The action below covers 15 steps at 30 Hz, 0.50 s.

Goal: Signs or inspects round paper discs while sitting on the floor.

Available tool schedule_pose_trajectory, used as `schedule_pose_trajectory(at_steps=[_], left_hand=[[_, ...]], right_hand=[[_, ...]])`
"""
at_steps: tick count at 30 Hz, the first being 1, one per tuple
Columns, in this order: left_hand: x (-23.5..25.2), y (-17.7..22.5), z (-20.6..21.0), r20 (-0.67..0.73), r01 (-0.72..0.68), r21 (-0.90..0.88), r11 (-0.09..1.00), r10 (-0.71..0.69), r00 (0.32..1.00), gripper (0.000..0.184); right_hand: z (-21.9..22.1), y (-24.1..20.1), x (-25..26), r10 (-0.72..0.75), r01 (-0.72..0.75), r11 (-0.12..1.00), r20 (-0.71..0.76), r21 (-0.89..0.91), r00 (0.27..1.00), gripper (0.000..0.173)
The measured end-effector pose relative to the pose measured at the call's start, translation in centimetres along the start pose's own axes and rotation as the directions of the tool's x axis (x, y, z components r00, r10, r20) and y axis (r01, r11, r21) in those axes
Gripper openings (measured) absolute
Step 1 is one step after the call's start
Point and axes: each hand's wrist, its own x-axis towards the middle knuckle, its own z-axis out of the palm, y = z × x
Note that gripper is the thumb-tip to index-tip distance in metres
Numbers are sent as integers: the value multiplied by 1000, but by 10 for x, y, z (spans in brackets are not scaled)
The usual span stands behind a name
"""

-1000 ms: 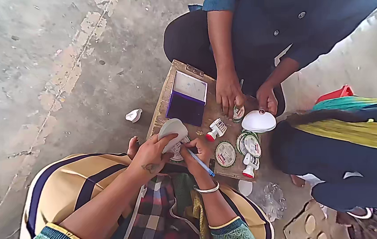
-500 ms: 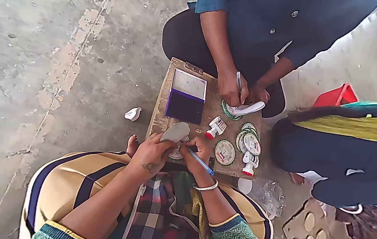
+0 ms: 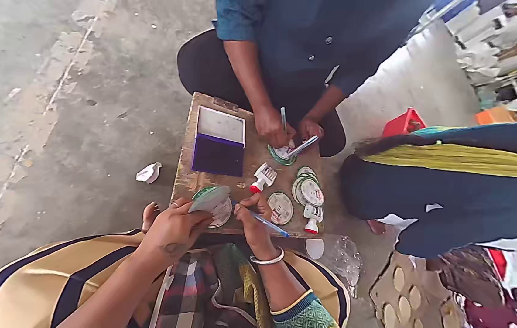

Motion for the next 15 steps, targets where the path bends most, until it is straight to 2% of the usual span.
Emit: schedule_pose_trajectory(at_steps=[6, 12, 15], left_hand=[[-1, 7, 0, 12, -9, 54, 998, 9, 1000, 17], [0, 5, 1, -85, 122, -23, 992, -123, 989, 12], [1, 5, 1, -111, 137, -58, 989, -142, 984, 11]], right_hand=[[-2, 2, -8, -69, 74, 993, 52, -93, 996, 18], [1, 3, -14, -183, 202, 962, 115, -183, 976, 15], [3, 5, -15, -276, 292, 934, 103, -207, 956, 11]])
